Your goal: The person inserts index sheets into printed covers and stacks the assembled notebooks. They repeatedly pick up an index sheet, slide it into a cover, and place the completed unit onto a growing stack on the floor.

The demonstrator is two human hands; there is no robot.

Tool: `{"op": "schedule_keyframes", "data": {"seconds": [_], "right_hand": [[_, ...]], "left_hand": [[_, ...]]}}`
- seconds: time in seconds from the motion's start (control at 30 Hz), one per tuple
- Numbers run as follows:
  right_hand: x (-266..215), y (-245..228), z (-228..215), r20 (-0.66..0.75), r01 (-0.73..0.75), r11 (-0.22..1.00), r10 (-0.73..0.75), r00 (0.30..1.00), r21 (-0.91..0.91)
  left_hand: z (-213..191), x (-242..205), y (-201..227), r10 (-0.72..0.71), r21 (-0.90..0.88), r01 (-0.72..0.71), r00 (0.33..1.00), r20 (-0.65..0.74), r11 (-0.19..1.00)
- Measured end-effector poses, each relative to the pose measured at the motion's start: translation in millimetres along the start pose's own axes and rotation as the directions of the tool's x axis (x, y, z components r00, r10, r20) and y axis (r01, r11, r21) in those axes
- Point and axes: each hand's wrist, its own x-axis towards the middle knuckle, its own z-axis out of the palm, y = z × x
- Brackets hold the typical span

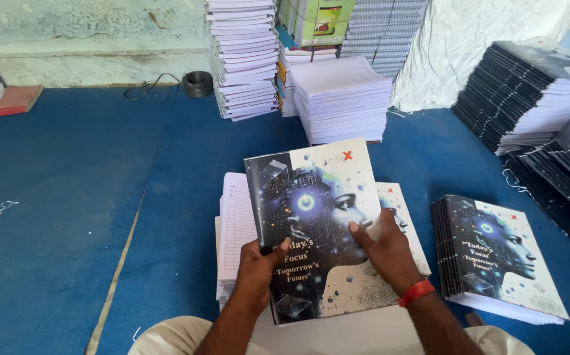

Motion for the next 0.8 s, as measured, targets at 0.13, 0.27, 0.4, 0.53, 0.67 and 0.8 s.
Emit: {"op": "schedule_keyframes", "data": {"seconds": [0.13, 0.27, 0.4, 0.53, 0.67, 0.8], "right_hand": [[-4.2, -0.6, 3.3, -0.036, 0.074, 0.997, -0.075, 0.997, -0.029], [-12.4, -3.0, -1.0, -0.211, 0.21, 0.967, -0.178, 0.961, 0.142], [-10.7, -3.4, -13.0, -0.303, 0.175, 0.923, -0.068, 0.951, 0.343], [-13.9, -5.0, -20.6, -0.255, 0.106, 0.921, -0.007, 0.967, 0.375], [-20.7, -11.0, -23.5, -0.257, 0.099, 0.9, 0.014, 0.966, 0.423], [-20.7, -13.0, -21.9, -0.234, 0.053, 0.878, 0.068, 0.97, 0.475]], "left_hand": [[-2.2, 0.5, -4.8, 0.022, -0.043, -0.022, 1.0, -0.006, 0.999], [1.0, 0.4, -8.9, 0.067, -0.079, -0.064, 0.997, 0.035, 0.995], [4.2, -2.4, -12.8, 0.084, -0.144, -0.075, 0.995, 0.053, 0.987], [4.0, -5.4, -13.1, 0.124, -0.188, -0.104, 0.987, 0.102, 0.977], [4.6, -9.5, -11.3, 0.143, -0.182, -0.123, 0.985, 0.1, 0.976], [3.2, -10.8, -10.3, 0.176, -0.195, -0.149, 0.976, 0.129, 0.969]]}}
